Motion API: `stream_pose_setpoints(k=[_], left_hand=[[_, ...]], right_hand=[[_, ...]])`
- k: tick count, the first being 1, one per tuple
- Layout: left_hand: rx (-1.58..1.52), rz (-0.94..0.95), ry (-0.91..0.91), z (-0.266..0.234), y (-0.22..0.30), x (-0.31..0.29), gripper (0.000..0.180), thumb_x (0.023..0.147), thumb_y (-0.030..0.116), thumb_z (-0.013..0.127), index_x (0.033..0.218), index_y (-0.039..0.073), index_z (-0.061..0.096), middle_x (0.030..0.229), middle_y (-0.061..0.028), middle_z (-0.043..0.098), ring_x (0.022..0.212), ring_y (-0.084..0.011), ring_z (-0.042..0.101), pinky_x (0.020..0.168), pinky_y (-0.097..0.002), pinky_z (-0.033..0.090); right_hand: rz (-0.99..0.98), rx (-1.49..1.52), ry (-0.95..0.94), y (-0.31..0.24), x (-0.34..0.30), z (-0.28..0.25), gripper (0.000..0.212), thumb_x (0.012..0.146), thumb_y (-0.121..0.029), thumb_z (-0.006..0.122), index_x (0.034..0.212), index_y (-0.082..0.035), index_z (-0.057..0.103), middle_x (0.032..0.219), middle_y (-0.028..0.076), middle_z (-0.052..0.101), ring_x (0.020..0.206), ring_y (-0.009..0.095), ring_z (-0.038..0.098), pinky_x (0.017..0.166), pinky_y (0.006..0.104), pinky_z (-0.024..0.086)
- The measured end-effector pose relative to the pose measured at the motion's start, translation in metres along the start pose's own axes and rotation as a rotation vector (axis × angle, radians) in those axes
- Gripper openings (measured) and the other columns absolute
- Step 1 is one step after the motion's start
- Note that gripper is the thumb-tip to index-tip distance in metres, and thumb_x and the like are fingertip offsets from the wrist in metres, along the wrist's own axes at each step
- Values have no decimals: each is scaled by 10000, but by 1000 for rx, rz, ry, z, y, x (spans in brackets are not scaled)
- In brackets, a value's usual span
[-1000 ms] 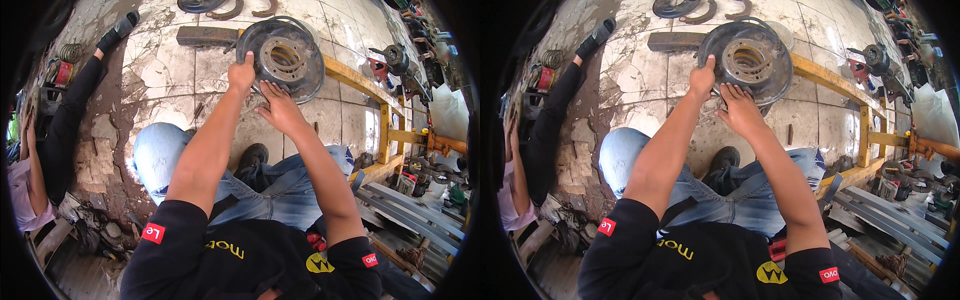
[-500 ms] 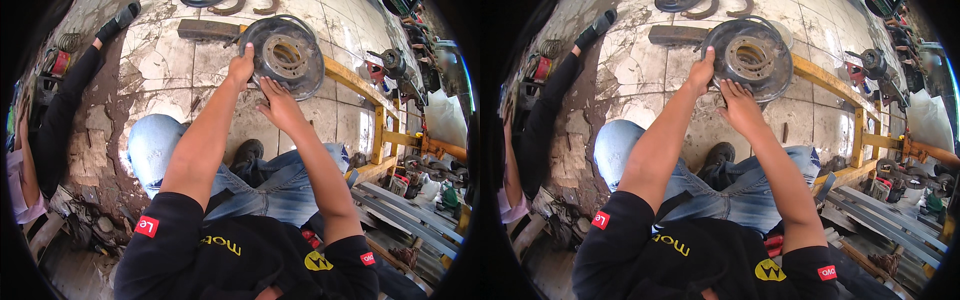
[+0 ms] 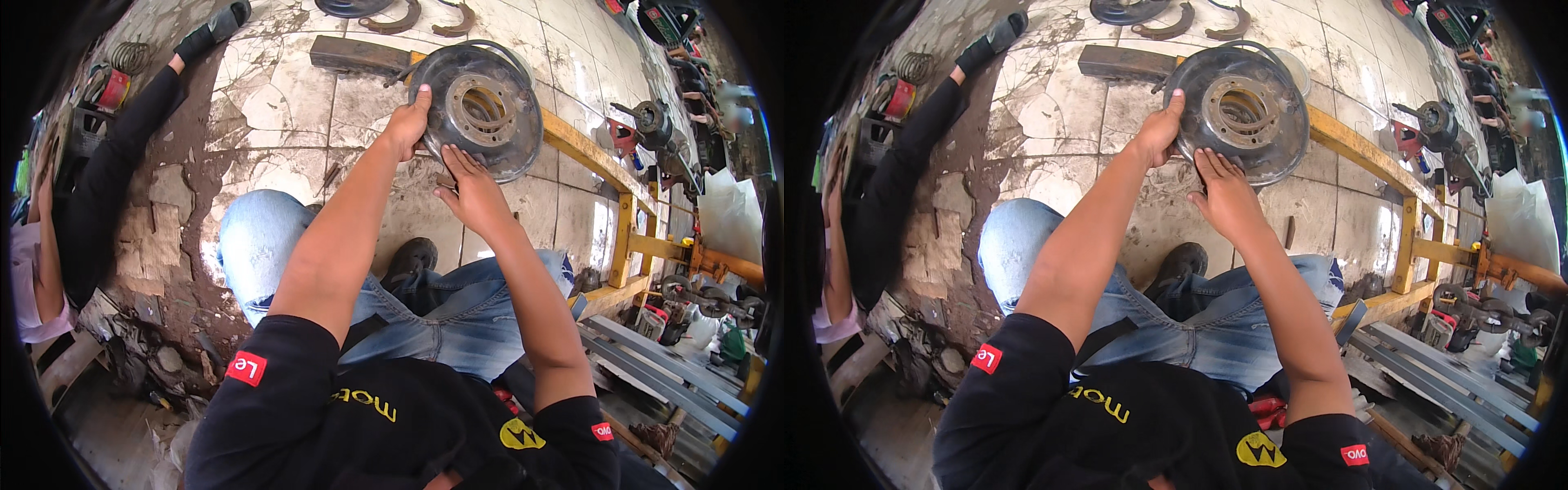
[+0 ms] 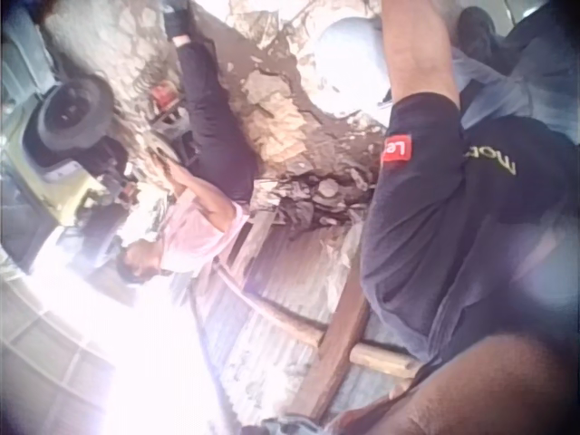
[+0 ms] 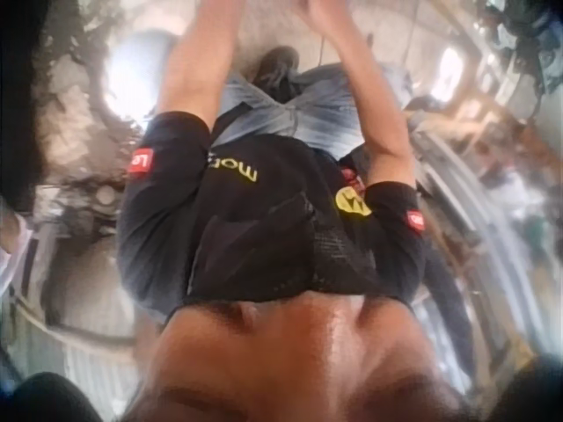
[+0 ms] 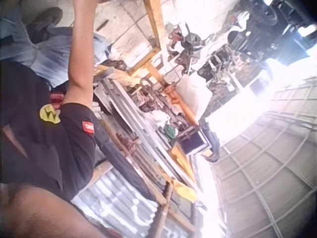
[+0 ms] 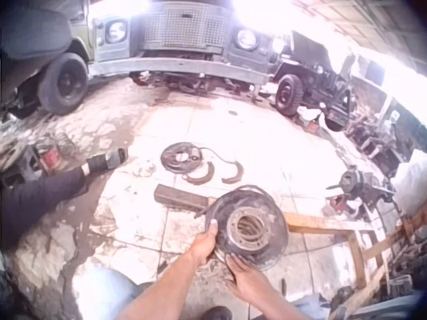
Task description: The person scrubs the surface of a brake drum with a wire brush while sitting on the floor. They rotate the drum to clean different sections, focusing on the inner and outer surfaces.
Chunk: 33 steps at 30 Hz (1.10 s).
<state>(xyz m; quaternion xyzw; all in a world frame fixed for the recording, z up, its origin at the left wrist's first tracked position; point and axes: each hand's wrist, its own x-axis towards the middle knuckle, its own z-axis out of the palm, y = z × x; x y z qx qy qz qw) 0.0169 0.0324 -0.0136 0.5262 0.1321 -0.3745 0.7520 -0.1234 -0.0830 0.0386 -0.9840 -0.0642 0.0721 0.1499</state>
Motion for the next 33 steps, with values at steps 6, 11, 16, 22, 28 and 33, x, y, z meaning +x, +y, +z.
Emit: stream_pose_setpoints(k=[6,11,16,22,28,33], left_hand=[[53,3,13,-2,-4,8,824,956,655,448,1251,-111,528,1078,-180,645,898,-245,657,675,-400,571],[53,20,37,3,-1,7,855,955,656,454,1274,-136,508,1103,-211,637,935,-259,649,732,-410,560],[47,101,126,3,-16,23,896,956,663,448,1220,-189,527,1152,-247,625,1002,-295,626,861,-398,511],[-51,173,195,15,-42,17,877,983,626,420,1265,-202,483,1227,-257,589,1066,-303,596,924,-420,477],[-218,-104,-40,61,-28,-56,477,1007,367,471,1352,39,446,1342,-162,512,1193,-300,544,994,-546,483],[177,-47,-62,17,-3,-20,370,908,257,585,1197,35,530,1196,-128,550,1079,-295,567,991,-526,479]], right_hand=[[54,-22,42,-8,10,5,715,859,-266,713,1428,40,406,1438,265,465,1334,400,453,1123,443,367],[77,-80,33,-6,4,3,672,885,-252,682,1428,35,410,1430,257,478,1314,404,473,1117,440,374],[-13,3,154,9,-11,9,554,931,-154,604,1443,-32,430,1397,235,518,1288,394,502,1088,451,405],[292,288,438,31,-50,-44,497,970,-97,522,1459,-81,434,1323,250,573,1225,388,562,1029,430,451],[732,698,936,131,-54,26,465,1001,-94,462,1466,-86,435,1307,250,594,1221,322,579,988,377,439],[779,1004,737,100,-26,-2,405,993,-67,465,1398,-42,467,1303,214,580,1213,299,563,998,340,413]])
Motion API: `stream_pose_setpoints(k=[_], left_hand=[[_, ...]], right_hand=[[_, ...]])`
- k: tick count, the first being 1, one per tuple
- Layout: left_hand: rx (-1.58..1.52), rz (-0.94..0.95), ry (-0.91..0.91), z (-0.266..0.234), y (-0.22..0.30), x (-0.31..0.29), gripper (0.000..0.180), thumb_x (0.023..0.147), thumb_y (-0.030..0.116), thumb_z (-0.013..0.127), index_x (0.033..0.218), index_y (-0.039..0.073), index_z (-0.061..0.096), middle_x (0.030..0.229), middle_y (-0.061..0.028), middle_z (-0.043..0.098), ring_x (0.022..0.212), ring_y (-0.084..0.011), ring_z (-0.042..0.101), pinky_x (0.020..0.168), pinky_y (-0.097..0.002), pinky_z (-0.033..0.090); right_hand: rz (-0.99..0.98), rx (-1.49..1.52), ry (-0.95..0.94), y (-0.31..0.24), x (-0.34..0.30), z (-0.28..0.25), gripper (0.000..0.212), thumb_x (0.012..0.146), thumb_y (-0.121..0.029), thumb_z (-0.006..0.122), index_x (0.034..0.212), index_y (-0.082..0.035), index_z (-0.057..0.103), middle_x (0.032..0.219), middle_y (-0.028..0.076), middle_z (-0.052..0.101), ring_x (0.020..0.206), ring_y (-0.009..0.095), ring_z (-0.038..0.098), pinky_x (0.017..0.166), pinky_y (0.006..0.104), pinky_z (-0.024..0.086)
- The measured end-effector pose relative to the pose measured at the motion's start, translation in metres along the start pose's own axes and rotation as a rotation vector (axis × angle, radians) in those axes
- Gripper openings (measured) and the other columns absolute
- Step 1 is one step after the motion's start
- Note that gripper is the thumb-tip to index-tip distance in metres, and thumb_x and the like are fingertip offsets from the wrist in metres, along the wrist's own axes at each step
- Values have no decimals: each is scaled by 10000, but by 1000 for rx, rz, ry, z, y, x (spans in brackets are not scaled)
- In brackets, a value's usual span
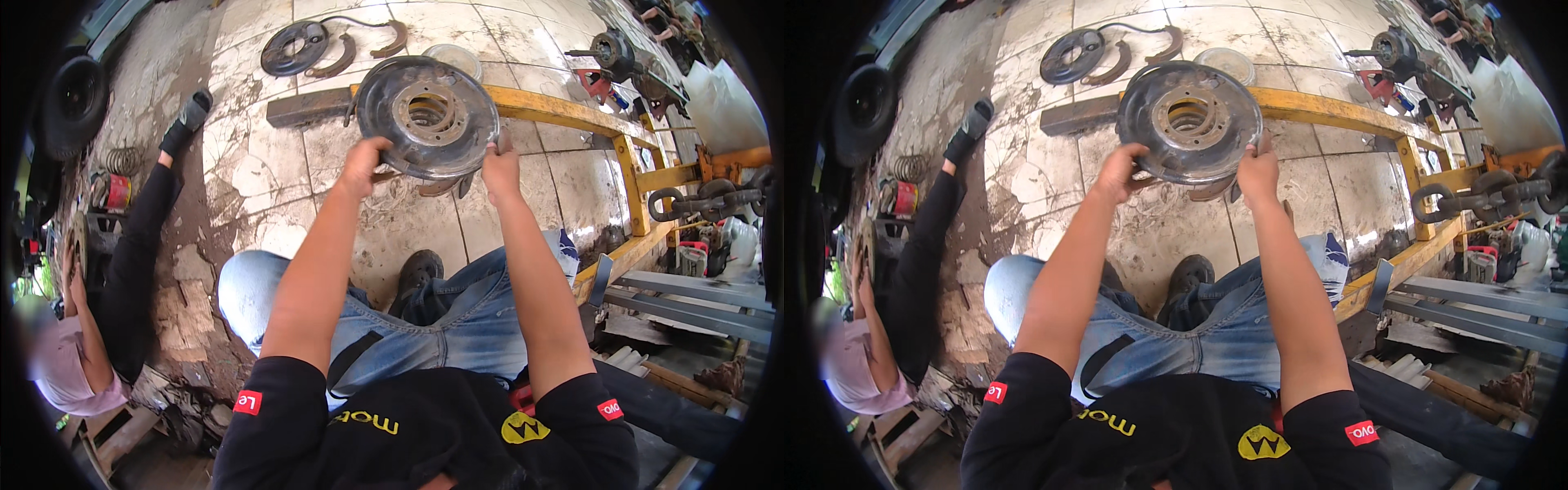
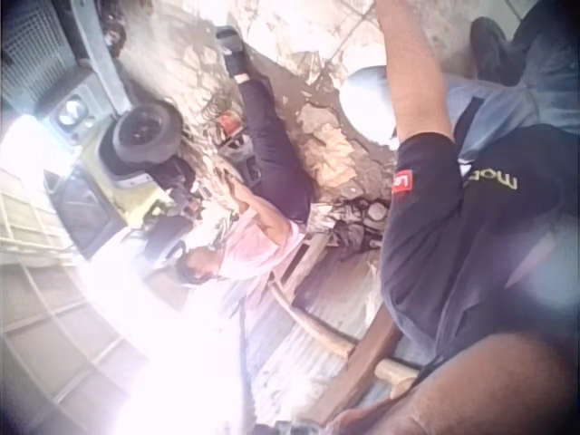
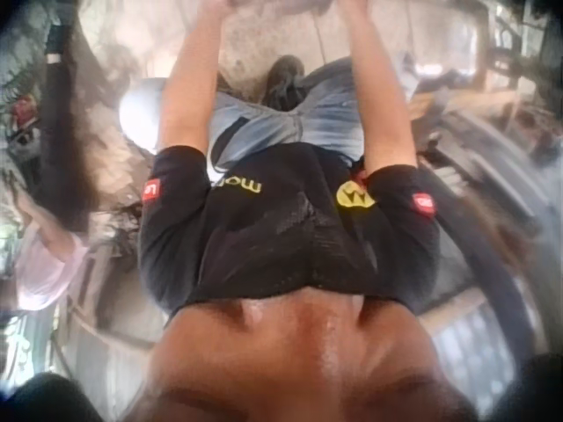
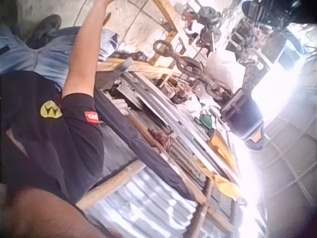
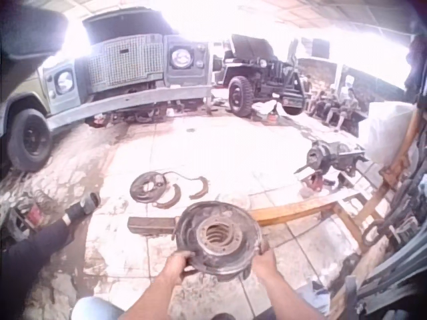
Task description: The person scrubs the surface of a brake drum with a wire brush while sitting on the floor. They rotate the drum to clean different sections, focusing on the inner and outer surfaces.
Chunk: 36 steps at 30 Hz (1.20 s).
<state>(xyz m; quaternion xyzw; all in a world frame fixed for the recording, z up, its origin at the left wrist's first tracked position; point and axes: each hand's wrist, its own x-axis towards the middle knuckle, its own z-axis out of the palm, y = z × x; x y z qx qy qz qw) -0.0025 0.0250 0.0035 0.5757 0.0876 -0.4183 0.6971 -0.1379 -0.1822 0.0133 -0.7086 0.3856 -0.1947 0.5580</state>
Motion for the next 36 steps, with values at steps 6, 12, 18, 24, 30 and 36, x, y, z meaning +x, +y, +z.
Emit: stream_pose_setpoints(k=[6,12,18,24,30,36], left_hand=[[-32,155,10,-14,34,31,396,895,155,612,1267,79,497,1148,-97,606,921,-219,653,737,-385,591],[-91,131,64,13,26,29,217,787,41,585,997,50,531,844,-81,595,631,-215,608,541,-370,526],[-220,88,125,-3,8,48,289,697,-53,561,982,-95,540,838,-137,563,716,-254,590,604,-407,536],[-239,126,288,-27,11,30,150,679,-32,577,824,-64,552,791,-125,530,679,-240,530,622,-392,488],[-272,100,408,-47,15,-12,129,691,5,563,819,8,545,789,-83,495,713,-253,544,695,-401,513],[-345,125,555,-86,1,-43,157,684,-1,558,838,25,539,843,-81,507,719,-238,535,699,-408,504]], right_hand=[[3,49,24,0,8,2,549,982,-29,464,1511,-53,318,1400,203,522,1270,293,526,1045,344,389],[169,251,178,3,15,14,567,930,-6,503,1474,29,346,1369,194,548,1241,266,543,1024,324,401],[252,208,17,20,31,10,331,915,-94,561,1235,-34,507,1134,145,622,909,235,663,652,382,561],[282,314,-69,2,14,33,313,909,-95,574,1206,-6,536,1079,146,644,923,253,675,661,420,566],[228,235,-152,-5,9,63,332,901,-85,580,1211,18,520,1069,157,640,867,268,681,646,416,568],[215,220,-250,-10,-3,103,355,848,-27,578,1201,0,557,1020,147,651,892,233,628,784,349,484]])
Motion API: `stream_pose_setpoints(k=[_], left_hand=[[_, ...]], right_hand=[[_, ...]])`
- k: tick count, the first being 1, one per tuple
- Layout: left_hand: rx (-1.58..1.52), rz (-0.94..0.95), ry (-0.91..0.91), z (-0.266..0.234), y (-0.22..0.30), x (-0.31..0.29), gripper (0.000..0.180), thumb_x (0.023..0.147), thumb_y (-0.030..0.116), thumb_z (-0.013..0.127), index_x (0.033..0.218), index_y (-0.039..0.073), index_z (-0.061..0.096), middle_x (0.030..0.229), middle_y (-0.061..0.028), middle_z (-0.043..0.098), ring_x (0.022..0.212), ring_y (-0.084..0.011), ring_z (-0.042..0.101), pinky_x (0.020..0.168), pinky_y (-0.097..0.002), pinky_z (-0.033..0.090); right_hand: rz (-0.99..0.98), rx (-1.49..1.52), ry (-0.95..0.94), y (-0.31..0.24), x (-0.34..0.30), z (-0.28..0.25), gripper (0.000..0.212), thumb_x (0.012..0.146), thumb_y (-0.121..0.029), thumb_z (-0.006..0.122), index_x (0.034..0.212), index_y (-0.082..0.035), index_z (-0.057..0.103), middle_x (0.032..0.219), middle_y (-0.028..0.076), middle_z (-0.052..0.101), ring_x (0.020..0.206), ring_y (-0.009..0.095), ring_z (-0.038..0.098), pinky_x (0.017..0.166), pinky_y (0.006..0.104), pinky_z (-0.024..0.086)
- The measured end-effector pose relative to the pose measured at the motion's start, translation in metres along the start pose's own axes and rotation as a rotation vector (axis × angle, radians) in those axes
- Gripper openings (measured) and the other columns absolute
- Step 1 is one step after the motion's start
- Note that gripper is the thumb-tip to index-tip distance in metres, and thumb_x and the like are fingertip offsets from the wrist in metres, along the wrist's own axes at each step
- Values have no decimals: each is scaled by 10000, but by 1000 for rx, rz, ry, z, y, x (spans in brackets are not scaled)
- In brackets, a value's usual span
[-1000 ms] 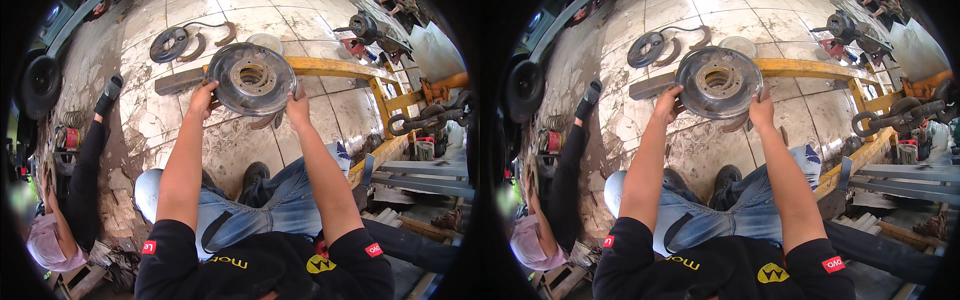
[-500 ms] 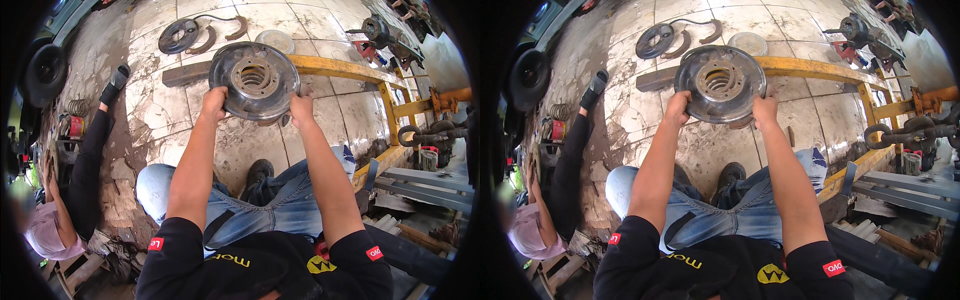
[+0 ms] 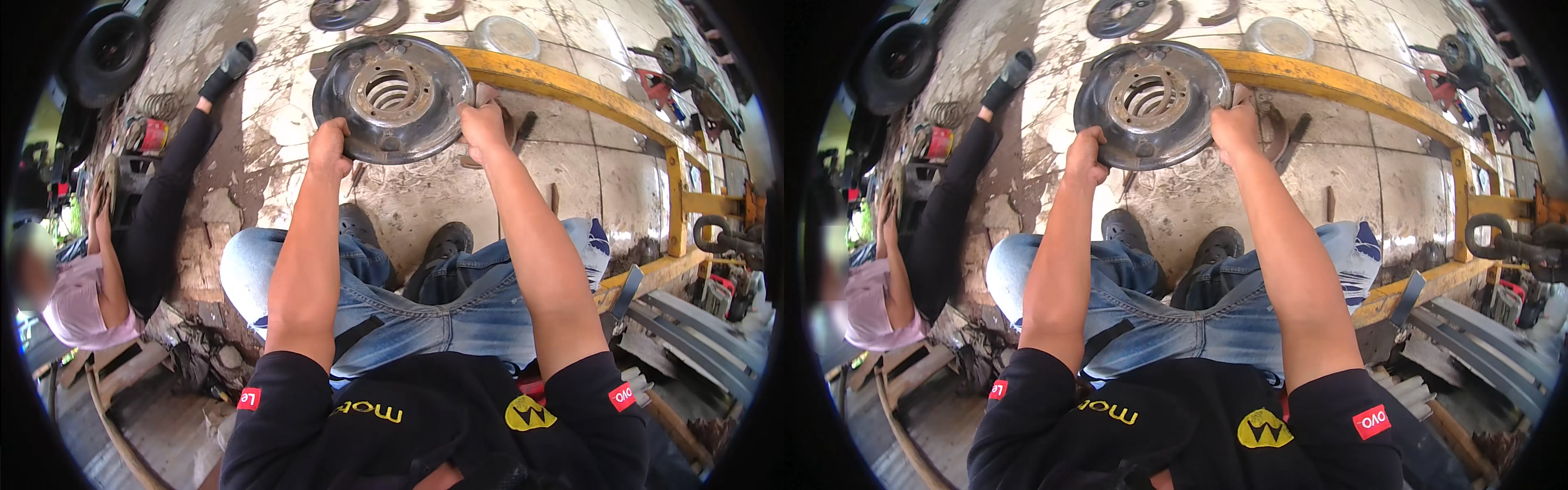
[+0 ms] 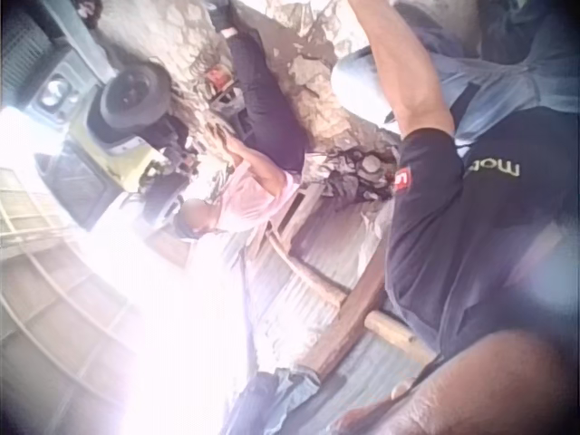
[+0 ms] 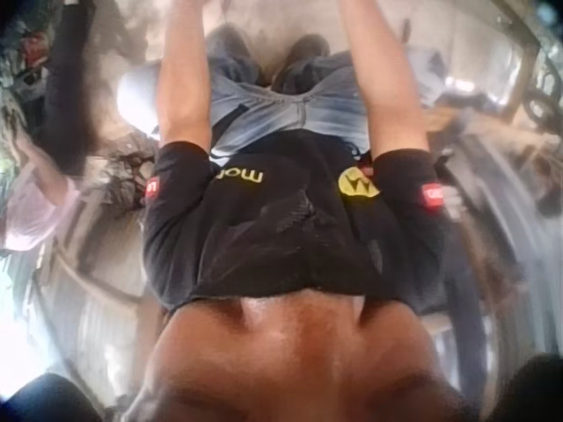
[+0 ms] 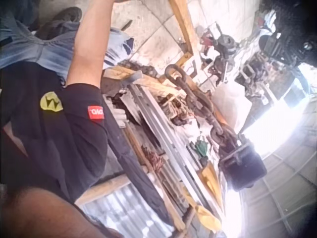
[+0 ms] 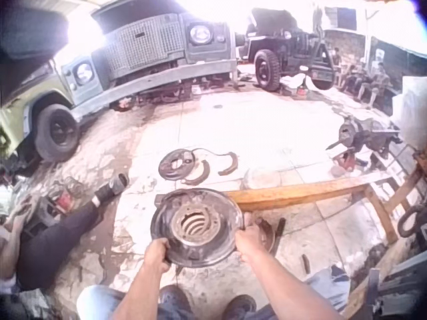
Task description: The person scrubs the surface of a brake drum with a wire brush while sitting on the floor. They rotate the drum to clean different sections, focusing on the inner and outer surfaces.
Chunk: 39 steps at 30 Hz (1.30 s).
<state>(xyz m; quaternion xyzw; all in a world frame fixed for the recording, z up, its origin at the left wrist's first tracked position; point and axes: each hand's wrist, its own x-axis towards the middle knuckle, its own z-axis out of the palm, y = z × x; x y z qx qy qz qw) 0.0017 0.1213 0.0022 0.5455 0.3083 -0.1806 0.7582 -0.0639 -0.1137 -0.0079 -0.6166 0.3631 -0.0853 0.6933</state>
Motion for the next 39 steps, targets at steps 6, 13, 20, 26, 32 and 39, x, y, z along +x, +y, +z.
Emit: stream_pose_setpoints(k=[6,13,20,26,32,39], left_hand=[[-73,-14,83,-37,3,-14,174,689,-32,548,859,-2,525,856,-92,493,724,-232,515,665,-398,489],[-73,-107,-47,-46,10,-1,316,839,20,585,1145,-43,535,1083,-165,622,934,-305,656,893,-461,563],[-225,-54,-104,-26,4,-3,336,876,-12,574,1184,-125,504,1135,-231,601,978,-358,655,878,-482,560],[-220,18,-30,-27,-4,6,321,843,-9,605,1088,-200,523,1040,-255,618,907,-322,646,780,-437,545],[-190,102,47,-19,-3,-1,345,832,10,613,1086,-209,531,1020,-257,627,863,-292,635,720,-418,520],[-154,78,120,-16,-1,-2,366,812,7,621,1094,-208,529,1033,-278,628,886,-304,635,744,-421,510]], right_hand=[[70,-42,-214,-12,-19,22,328,862,-7,581,1188,-16,545,1002,134,631,885,228,613,784,348,475],[121,-195,-292,-44,-38,10,530,1014,-262,517,1495,-80,389,1379,200,532,1351,275,458,965,354,481],[-225,-1076,-294,-86,-64,-8,477,996,-182,493,1452,-57,434,1388,207,546,1307,345,499,1086,429,388],[-1078,-1523,-623,-24,-101,0,560,895,-77,573,1442,-110,455,1497,131,451,1403,269,406,1176,451,314],[-905,-1720,-364,-29,-62,5,658,847,63,498,1472,-115,400,1565,110,352,1472,249,287,1229,461,194],[-1086,-1669,-523,-14,-71,6,690,830,85,468,1477,-141,392,1559,96,366,1461,246,307,1230,460,203]])
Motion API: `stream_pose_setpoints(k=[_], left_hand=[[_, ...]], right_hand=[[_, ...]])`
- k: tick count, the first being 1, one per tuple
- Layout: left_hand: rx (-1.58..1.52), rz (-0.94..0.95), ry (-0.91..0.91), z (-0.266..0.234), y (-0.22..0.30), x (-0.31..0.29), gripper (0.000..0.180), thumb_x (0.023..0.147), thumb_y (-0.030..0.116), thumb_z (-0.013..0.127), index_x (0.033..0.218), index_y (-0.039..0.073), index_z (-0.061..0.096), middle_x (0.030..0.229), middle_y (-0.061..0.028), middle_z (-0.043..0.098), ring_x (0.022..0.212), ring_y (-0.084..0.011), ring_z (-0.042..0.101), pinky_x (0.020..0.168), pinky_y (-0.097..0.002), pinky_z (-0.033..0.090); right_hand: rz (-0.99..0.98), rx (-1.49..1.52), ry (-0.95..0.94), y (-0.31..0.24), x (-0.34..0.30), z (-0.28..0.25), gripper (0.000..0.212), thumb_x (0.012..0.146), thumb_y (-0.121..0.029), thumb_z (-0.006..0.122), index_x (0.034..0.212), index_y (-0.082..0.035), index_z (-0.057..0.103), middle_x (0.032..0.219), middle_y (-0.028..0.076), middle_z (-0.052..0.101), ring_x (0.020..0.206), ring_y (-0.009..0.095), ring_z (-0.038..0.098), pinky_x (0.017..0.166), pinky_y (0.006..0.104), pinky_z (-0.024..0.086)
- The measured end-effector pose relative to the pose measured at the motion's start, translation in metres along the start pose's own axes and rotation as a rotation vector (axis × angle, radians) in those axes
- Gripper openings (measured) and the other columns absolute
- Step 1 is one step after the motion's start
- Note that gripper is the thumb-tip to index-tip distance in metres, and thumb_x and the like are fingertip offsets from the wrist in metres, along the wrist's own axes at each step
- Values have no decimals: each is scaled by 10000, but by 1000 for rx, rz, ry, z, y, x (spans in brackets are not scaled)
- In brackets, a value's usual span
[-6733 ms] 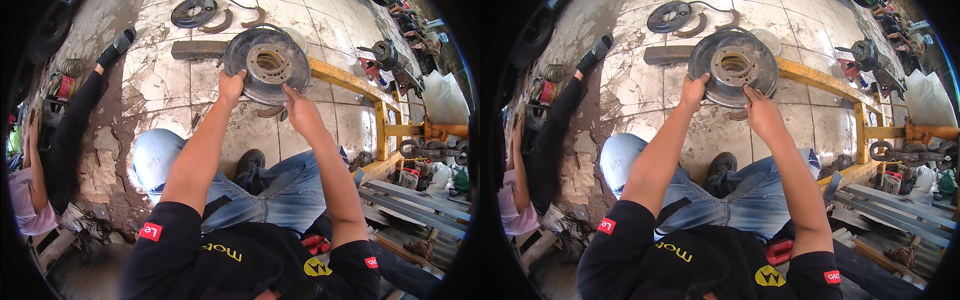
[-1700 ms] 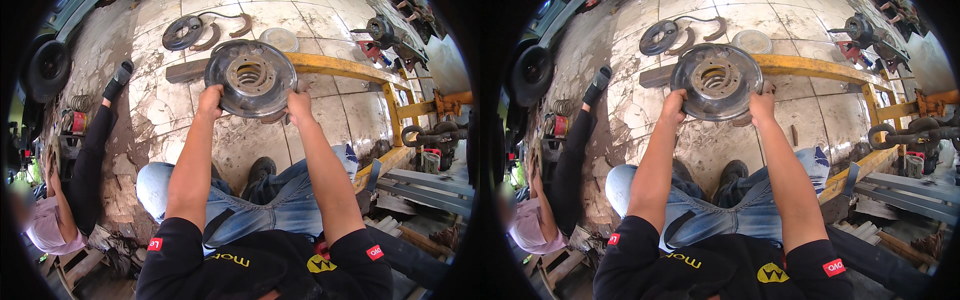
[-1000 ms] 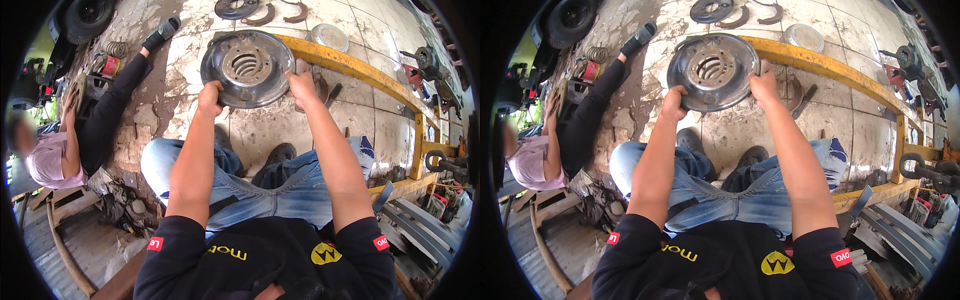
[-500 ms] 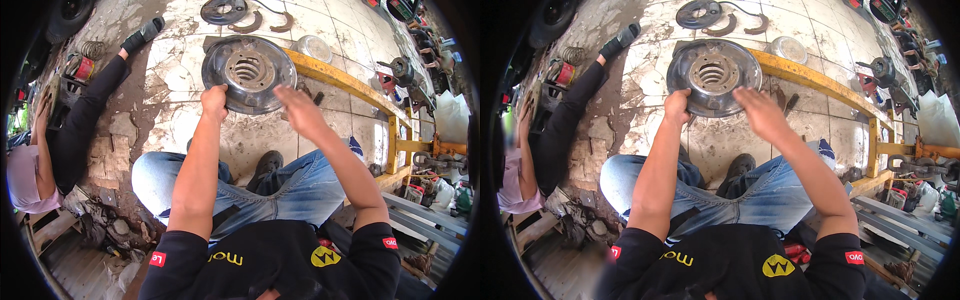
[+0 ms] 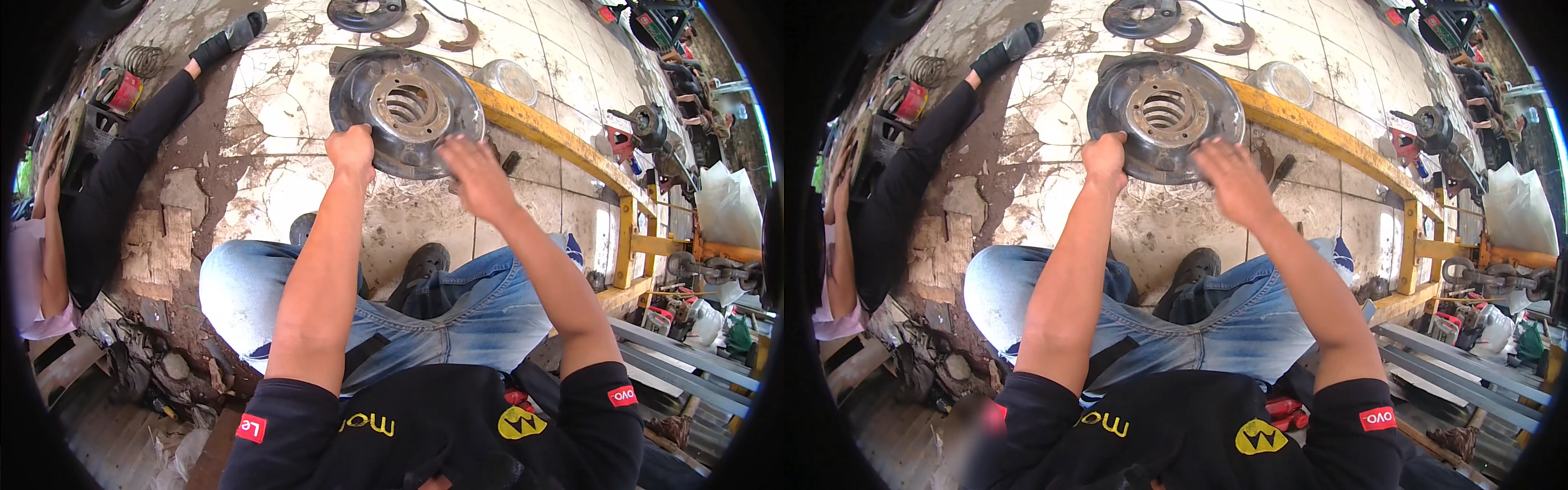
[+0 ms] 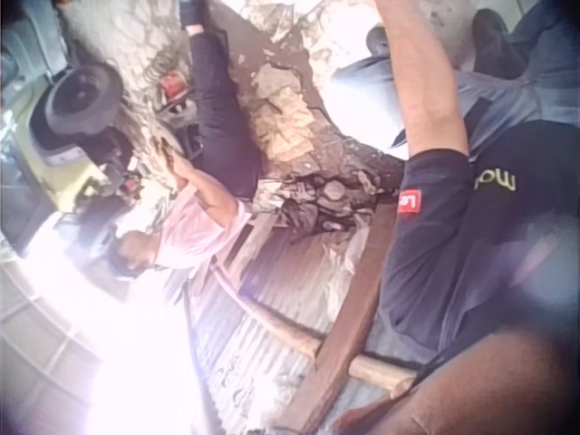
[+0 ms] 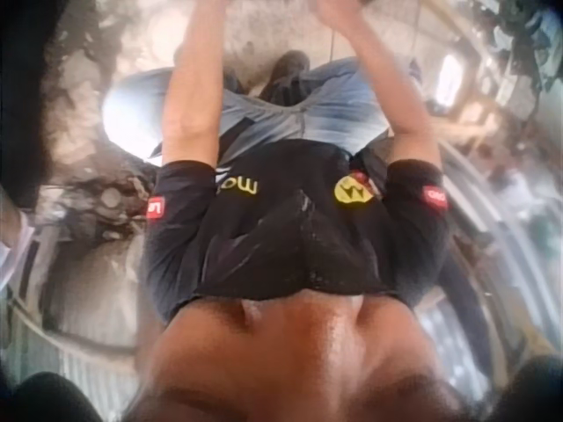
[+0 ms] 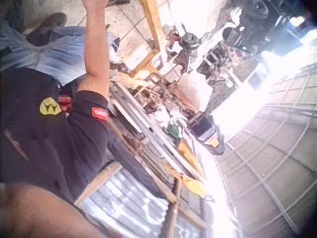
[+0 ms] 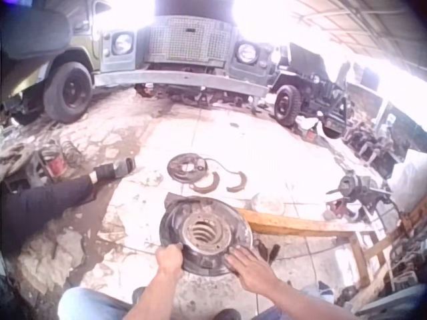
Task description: The person scrubs the surface of a brake drum with a wire brush while sitting on the floor. They rotate the drum to clean different sections, focusing on the inner and outer surfaces.
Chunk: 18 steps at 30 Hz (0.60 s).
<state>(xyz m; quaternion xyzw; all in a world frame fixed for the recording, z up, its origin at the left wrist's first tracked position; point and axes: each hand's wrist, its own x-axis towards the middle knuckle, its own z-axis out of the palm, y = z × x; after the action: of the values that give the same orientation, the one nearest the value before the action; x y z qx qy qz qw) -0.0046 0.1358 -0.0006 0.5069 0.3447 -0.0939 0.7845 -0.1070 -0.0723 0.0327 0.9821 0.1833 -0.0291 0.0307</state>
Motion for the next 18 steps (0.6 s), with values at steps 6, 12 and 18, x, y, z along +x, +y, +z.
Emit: stream_pose_setpoints(k=[6,12,18], left_hand=[[-24,21,-41,-3,-4,6,371,850,-14,610,1139,-223,507,1094,-293,611,937,-373,655,791,-475,562],[6,5,-69,-5,-9,20,423,823,9,636,1173,-174,486,1118,-287,592,921,-332,636,784,-443,540],[-44,-8,-75,-8,-3,11,401,838,-11,615,1178,-187,495,1157,-287,590,986,-350,634,838,-453,536]], right_hand=[[276,215,136,2,7,-11,778,817,155,470,1517,-151,328,1592,85,290,1481,245,251,1241,440,175],[202,29,101,-7,-4,14,733,840,168,415,1516,-99,316,1603,117,245,1490,304,200,1233,467,192],[46,54,241,-21,-4,12,553,887,100,403,1427,-23,407,1537,165,355,1454,319,296,1217,472,253]])
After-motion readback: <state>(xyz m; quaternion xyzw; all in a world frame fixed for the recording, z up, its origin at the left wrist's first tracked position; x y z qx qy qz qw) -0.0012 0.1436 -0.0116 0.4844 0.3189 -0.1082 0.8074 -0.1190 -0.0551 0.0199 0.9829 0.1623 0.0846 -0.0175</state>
